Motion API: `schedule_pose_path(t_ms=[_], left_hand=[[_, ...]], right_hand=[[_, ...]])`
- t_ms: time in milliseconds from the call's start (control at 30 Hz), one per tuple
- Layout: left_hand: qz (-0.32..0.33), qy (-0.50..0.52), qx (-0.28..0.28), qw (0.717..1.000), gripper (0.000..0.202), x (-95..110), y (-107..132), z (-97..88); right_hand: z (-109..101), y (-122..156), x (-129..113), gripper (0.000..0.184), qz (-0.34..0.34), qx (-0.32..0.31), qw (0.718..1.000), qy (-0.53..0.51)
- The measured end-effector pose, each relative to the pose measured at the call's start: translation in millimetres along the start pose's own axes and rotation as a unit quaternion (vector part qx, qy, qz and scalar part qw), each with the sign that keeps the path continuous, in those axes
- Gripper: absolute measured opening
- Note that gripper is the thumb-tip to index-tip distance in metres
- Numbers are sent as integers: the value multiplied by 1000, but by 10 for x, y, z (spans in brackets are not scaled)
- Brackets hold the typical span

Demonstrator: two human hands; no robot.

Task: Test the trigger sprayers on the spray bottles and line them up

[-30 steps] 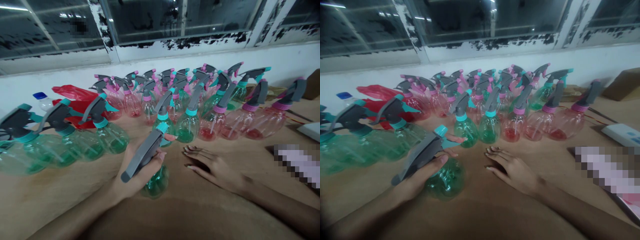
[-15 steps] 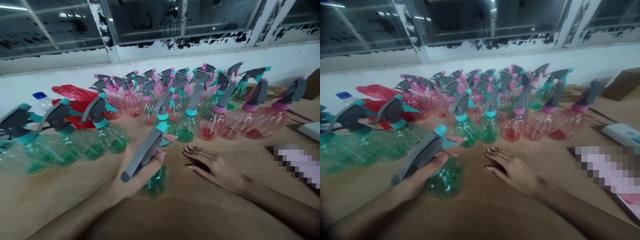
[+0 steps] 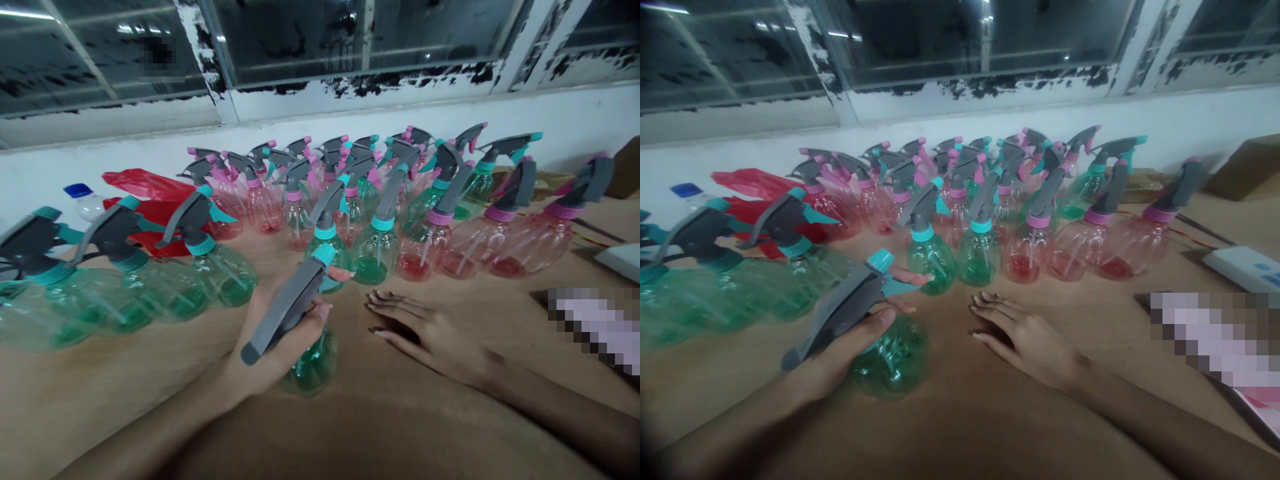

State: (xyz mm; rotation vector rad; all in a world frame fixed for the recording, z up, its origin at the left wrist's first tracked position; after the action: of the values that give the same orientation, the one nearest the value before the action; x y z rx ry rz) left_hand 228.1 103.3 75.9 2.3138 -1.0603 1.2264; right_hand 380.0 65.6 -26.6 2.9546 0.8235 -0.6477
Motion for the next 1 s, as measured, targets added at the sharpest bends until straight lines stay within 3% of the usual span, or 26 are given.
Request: schedule_pose_path(t_ms=[267,567,733,1000], left_hand=[[9,-8,7,1000,24,36,-16,-16],[-9,41,11,999,17,-148,88,-24],[11,47,10,999,10,-88,90,-57],[-27,13,37,999,20,-133,24,-66]], right_hand=[[-15,5,8,43,-5,11,1000,-7],[-10,6,7,43,-2,4,1000,-3],[-17,6,11,44,-3,10,1000,-10],[-7,5,0,43,2,5,1000,0]])
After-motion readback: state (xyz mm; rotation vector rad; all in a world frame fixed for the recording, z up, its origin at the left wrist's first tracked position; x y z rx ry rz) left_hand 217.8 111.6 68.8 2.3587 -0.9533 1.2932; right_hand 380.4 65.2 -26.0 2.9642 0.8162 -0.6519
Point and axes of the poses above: each hand's wrist, its own y-axis away from the middle knuckle, its own z-axis out of the palm, x = y × z, the point moved 10 cm from there along -y, towards the middle knuckle, and after that the axes turned 15 degrees about -x, right-handed, at the moved point
